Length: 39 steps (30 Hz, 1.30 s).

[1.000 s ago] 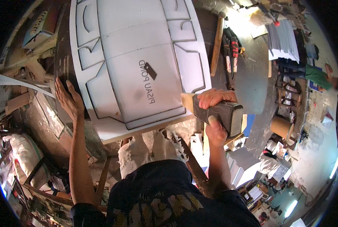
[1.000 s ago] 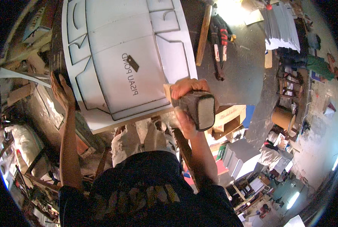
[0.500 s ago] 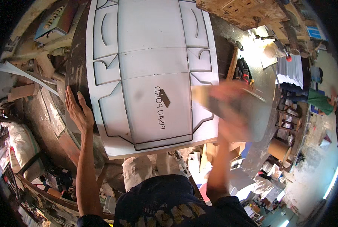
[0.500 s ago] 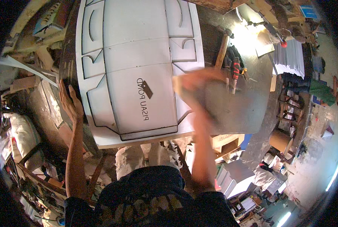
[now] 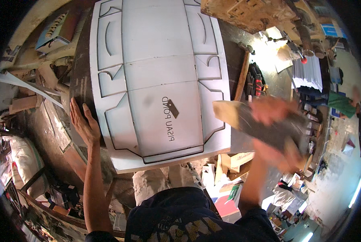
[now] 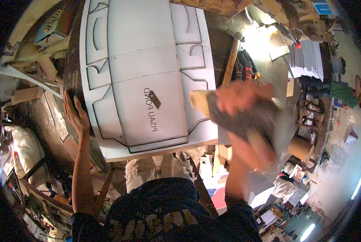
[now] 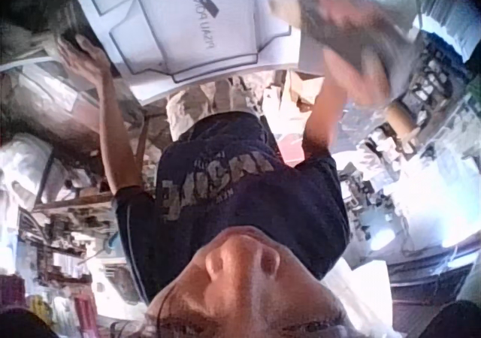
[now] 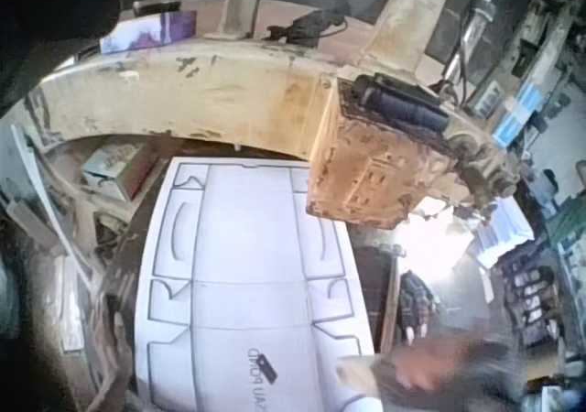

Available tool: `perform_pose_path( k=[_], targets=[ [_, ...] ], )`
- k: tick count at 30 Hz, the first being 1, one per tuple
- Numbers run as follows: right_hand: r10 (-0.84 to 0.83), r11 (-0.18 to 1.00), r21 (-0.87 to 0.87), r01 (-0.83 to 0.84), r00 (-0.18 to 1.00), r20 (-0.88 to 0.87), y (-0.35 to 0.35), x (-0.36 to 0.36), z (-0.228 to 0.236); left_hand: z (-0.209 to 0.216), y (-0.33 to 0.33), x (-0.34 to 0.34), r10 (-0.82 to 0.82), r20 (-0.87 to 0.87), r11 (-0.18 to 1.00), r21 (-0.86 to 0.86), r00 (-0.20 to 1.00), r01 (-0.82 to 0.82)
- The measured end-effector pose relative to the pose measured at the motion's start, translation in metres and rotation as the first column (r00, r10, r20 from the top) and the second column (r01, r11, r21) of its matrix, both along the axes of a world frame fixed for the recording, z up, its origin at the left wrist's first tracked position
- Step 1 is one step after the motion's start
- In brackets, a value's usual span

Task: The person prepares packaging materials by using a metal strip to measure and guide the scoring of a large white board, then uses a hammer and a block to press along the scored lines before trimming a small piece on a grinder.

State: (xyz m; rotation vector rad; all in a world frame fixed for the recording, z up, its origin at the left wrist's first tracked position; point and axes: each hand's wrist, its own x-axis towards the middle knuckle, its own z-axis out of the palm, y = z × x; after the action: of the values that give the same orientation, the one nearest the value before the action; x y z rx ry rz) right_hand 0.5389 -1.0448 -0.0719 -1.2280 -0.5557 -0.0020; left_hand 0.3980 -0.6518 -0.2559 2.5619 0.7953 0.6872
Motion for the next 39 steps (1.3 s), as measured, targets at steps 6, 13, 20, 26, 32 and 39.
perform_pose_path(
  k=[6, 13, 20, 26, 32, 39],
  targets=[
    [-0.135, 0.965, -0.234, 0.118, 0.989, -0.057, -0.014, -0.075, -0.048, -0.009, -0.002, 0.001, 0.005, 0.007, 1.0, -0.017, 1.0, -0.005],
    [-0.151, 0.91, -0.392, 0.131, 0.988, -0.02, -0.02, -0.092, -0.074, -0.01, -0.001, 0.002, -0.018, 0.025, 1.0, -0.016, 1.0, 0.018],
    [-0.237, 0.857, -0.496, 0.14, 0.962, -0.137, 0.003, -0.07, -0.046, -0.01, -0.007, 0.003, -0.005, 0.024, 0.999, -0.04, 1.0, 0.006],
    [0.086, 0.988, -0.131, -0.082, 0.996, 0.028, 0.015, -0.006, -0.018, -0.009, 0.003, -0.005, 0.016, 0.047, 1.0, -0.019, 0.999, -0.015],
    [-0.159, 0.925, -0.326, 0.193, 0.979, 0.127, 0.045, 0.014, -0.049, -0.004, -0.011, 0.01, 0.025, 0.01, 0.998, -0.057, 1.0, -0.024],
    [0.069, 0.991, -0.114, -0.075, 0.996, -0.054, 0.015, -0.023, -0.036, -0.017, 0.008, -0.002, -0.003, 0.06, 0.999, -0.034, 0.998, 0.006]
  ],
)
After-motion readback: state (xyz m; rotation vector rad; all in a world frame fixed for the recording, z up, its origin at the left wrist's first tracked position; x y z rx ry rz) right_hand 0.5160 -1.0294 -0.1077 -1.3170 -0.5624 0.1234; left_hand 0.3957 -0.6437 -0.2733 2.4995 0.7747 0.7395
